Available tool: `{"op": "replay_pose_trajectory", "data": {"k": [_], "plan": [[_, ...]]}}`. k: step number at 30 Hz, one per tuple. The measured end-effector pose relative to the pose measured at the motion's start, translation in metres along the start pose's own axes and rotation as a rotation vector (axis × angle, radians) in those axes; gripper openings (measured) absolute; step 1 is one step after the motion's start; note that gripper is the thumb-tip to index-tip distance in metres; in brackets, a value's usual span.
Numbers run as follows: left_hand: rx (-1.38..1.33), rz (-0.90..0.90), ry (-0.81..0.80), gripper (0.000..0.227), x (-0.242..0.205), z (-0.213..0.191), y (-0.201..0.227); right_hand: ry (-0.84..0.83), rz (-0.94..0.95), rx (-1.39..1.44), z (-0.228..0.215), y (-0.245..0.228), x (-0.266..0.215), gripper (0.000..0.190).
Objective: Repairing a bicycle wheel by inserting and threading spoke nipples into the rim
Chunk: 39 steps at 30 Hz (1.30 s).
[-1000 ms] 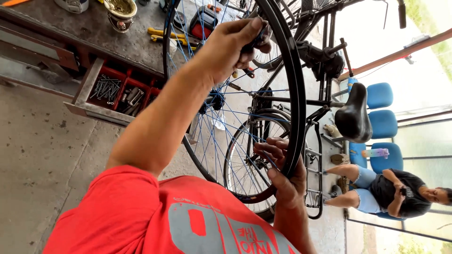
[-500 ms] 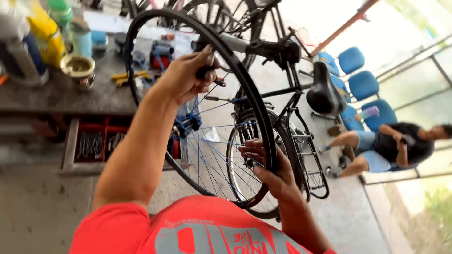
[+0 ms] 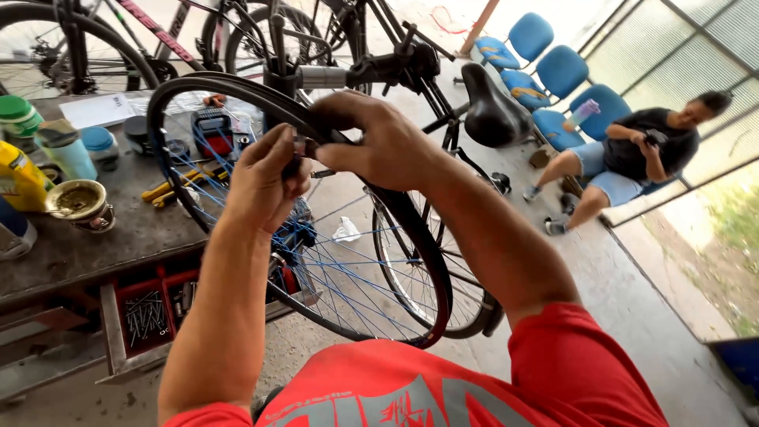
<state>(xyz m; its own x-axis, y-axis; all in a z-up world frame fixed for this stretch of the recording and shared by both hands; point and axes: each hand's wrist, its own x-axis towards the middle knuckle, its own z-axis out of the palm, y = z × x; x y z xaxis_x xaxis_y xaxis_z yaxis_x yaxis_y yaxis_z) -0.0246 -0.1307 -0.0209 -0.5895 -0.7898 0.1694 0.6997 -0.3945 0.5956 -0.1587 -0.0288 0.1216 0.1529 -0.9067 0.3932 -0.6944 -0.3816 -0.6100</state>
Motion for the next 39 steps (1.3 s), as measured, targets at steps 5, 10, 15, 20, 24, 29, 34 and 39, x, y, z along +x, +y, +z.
{"op": "replay_pose_trajectory", "data": {"k": [5, 10, 15, 20, 24, 29, 34, 39], "plan": [[0.115, 0.06, -0.018, 0.022, -0.009, -0.004, 0.012, 0.067, 0.038, 0.062, 0.01, -0.022, -0.009, 0.046], [0.15, 0.067, -0.016, 0.021, -0.007, 0.005, 0.013, -0.136, 0.063, -0.144, 0.002, -0.038, -0.002, 0.062], [0.185, 0.163, -0.102, 0.028, -0.013, 0.001, 0.016, -0.085, 0.242, -0.094, 0.004, -0.039, -0.001, 0.058], [0.073, 0.219, -0.087, 0.031, -0.025, -0.004, -0.005, 0.021, 0.207, -0.15, 0.009, -0.047, -0.022, 0.057], [0.154, 0.361, -0.103, 0.027, -0.034, 0.011, -0.012, 0.112, 0.168, -0.014, 0.016, -0.041, -0.041, 0.058], [0.249, 0.61, -0.092, 0.02, -0.057, 0.025, -0.009, 0.201, 0.113, 0.062, 0.027, -0.03, -0.072, 0.058], [0.56, 0.946, 0.083, 0.016, -0.074, 0.042, -0.003, 0.276, 0.098, 0.143, 0.026, -0.013, -0.093, 0.061], [0.605, 1.05, 0.057, 0.02, -0.082, 0.046, -0.002, 0.174, 0.156, 0.335, 0.029, -0.01, -0.098, 0.065]]}}
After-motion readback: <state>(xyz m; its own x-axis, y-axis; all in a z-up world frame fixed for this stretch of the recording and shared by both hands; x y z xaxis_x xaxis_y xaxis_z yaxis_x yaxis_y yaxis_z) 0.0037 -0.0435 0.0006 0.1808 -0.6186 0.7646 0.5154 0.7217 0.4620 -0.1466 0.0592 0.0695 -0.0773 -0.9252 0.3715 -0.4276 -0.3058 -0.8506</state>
